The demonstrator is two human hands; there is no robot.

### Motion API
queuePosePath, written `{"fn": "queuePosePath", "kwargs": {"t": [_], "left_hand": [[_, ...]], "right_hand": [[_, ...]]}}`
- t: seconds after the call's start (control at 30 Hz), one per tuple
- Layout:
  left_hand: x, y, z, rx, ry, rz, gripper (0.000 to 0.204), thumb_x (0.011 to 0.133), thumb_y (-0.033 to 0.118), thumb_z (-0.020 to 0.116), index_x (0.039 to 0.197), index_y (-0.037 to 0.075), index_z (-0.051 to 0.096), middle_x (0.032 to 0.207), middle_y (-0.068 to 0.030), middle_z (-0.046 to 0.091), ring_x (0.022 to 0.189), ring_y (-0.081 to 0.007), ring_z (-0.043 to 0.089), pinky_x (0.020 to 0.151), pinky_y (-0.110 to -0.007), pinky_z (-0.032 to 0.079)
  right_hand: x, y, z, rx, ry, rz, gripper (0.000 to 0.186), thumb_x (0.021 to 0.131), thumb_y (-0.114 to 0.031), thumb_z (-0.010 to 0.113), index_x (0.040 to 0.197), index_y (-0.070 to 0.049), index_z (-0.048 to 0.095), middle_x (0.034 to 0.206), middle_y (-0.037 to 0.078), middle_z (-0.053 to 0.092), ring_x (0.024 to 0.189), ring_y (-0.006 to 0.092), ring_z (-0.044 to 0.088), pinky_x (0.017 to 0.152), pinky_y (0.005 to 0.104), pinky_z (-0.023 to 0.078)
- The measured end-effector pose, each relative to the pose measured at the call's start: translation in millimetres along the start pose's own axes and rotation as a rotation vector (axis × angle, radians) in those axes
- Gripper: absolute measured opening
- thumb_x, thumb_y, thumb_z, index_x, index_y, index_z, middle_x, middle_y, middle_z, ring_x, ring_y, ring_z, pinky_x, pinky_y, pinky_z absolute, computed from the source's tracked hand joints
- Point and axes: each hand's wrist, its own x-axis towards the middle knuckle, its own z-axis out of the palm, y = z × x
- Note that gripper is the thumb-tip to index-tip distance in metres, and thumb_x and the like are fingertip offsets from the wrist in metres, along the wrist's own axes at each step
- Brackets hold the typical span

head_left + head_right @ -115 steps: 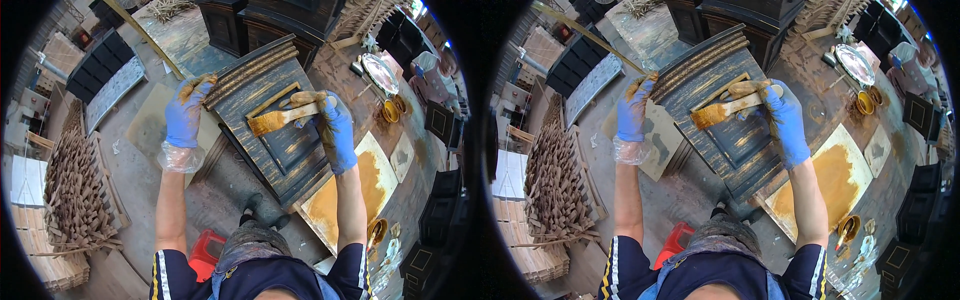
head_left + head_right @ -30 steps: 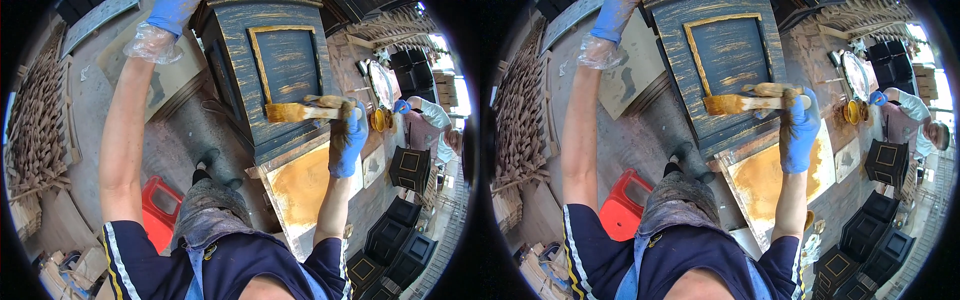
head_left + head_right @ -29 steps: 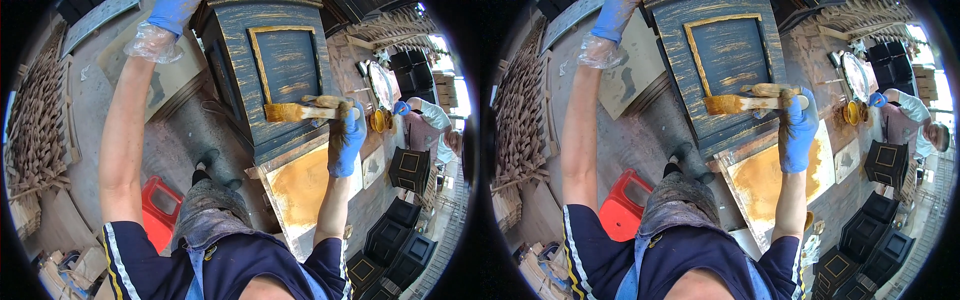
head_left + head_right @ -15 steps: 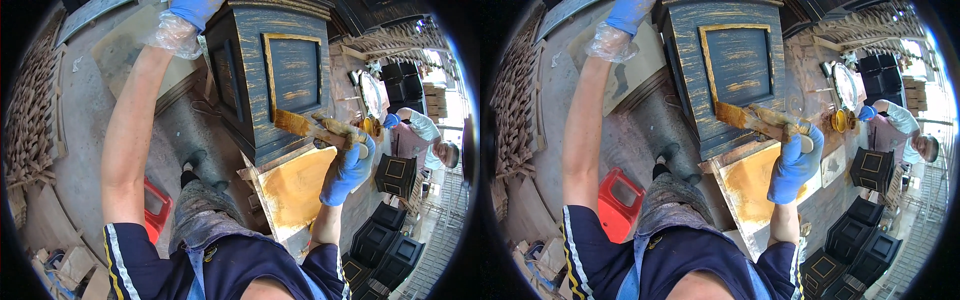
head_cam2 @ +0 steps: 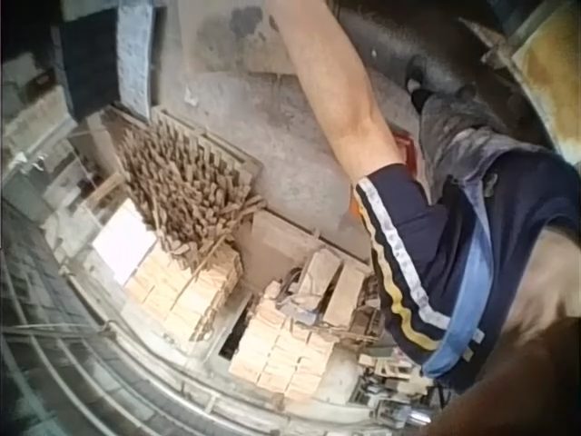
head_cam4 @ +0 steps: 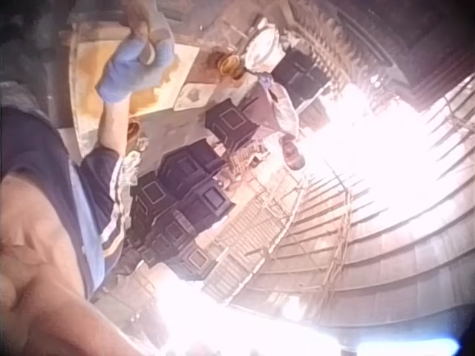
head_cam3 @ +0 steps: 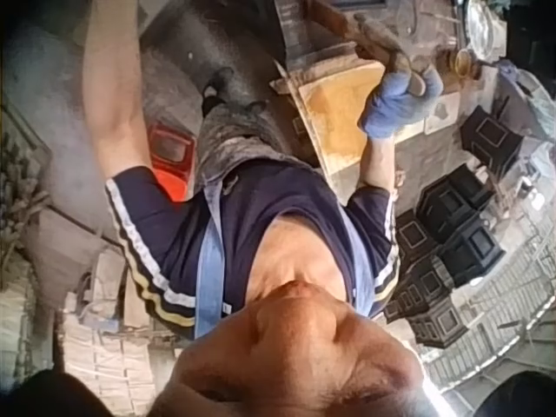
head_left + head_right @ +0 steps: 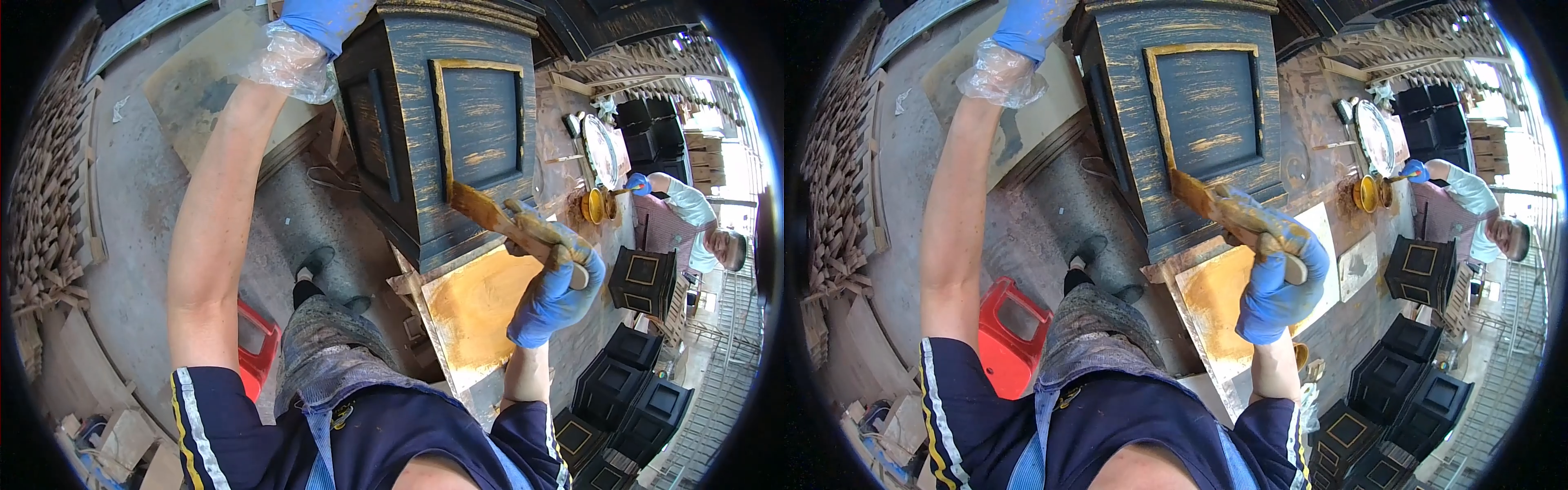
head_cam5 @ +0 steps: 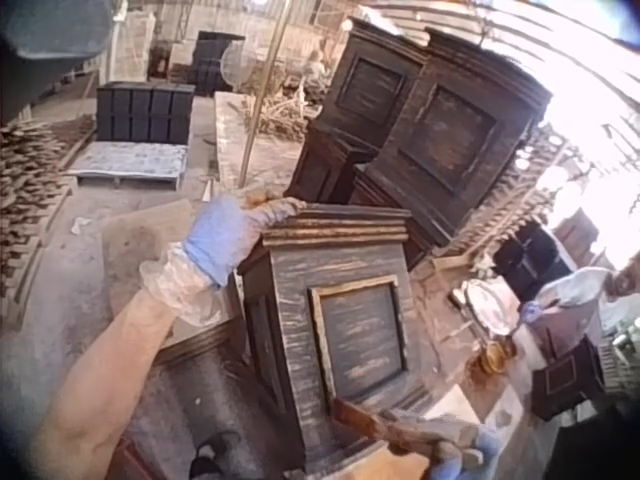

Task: Applying a decorative gold-colored stain or finish to a dark wooden cabinet component using a paintbrush.

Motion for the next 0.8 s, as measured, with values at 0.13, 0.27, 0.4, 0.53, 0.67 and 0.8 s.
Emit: {"fn": "queuePosePath", "kwargs": {"t": [0.13,0.27,0.4,0.53,0.67,0.8], "left_hand": [[1,-2,3,-0.011,0.017,-0.027,0.031,0.077,0.037,0.048,0.085,0.009,0.060,0.075,-0.0097,0.059,0.069,-0.0241,0.056,0.060,-0.028,0.043],[2,-31,7,-0.270,0.112,0.422,0.031,0.077,0.037,0.049,0.084,0.009,0.060,0.072,-0.0092,0.059,0.068,-0.0235,0.056,0.059,-0.029,0.042],[-3,6,0,-0.201,0.062,0.151,0.029,0.076,0.035,0.050,0.081,0.008,0.060,0.071,-0.0087,0.058,0.067,-0.0219,0.056,0.058,-0.028,0.042],[-5,19,-2,-0.131,-0.021,-0.141,0.028,0.075,0.035,0.050,0.080,0.008,0.060,0.072,-0.0081,0.058,0.067,-0.0220,0.056,0.058,-0.028,0.042],[-8,13,-1,-0.054,0.065,0.001,0.028,0.075,0.034,0.050,0.079,0.008,0.060,0.071,-0.0083,0.058,0.067,-0.0219,0.056,0.058,-0.028,0.042],[-11,23,-3,-0.011,0.079,0.057,0.025,0.076,0.032,0.050,0.077,0.009,0.059,0.071,-0.0078,0.057,0.067,-0.0229,0.055,0.057,-0.029,0.042]], "right_hand": [[0,17,1,-0.241,0.000,-0.193,0.026,0.077,-0.022,0.056,0.083,0.002,0.047,0.076,0.016,0.056,0.059,0.0202,0.056,0.053,0.0325,0.049],[5,-6,10,0.005,-0.028,-0.100,0.026,0.076,-0.021,0.057,0.085,0.001,0.046,0.078,0.016,0.057,0.064,0.0205,0.056,0.058,0.0331,0.049],[2,1,13,-0.219,0.010,-0.246,0.024,0.076,-0.019,0.057,0.083,0.002,0.047,0.080,0.015,0.056,0.070,0.0201,0.056,0.062,0.0323,0.048],[3,-2,7,-0.079,-0.016,-0.061,0.018,0.075,-0.011,0.057,0.085,0.001,0.048,0.086,0.016,0.055,0.079,0.0193,0.054,0.070,0.0301,0.044],[3,-5,12,-0.167,-0.007,-0.189,0.024,0.077,-0.017,0.056,0.087,0.001,0.045,0.083,0.015,0.056,0.071,0.0193,0.055,0.063,0.0328,0.048],[10,-2,15,-0.335,-0.006,-0.249,0.024,0.078,-0.017,0.055,0.088,0.002,0.044,0.080,0.016,0.056,0.064,0.0212,0.057,0.057,0.0326,0.049]]}}
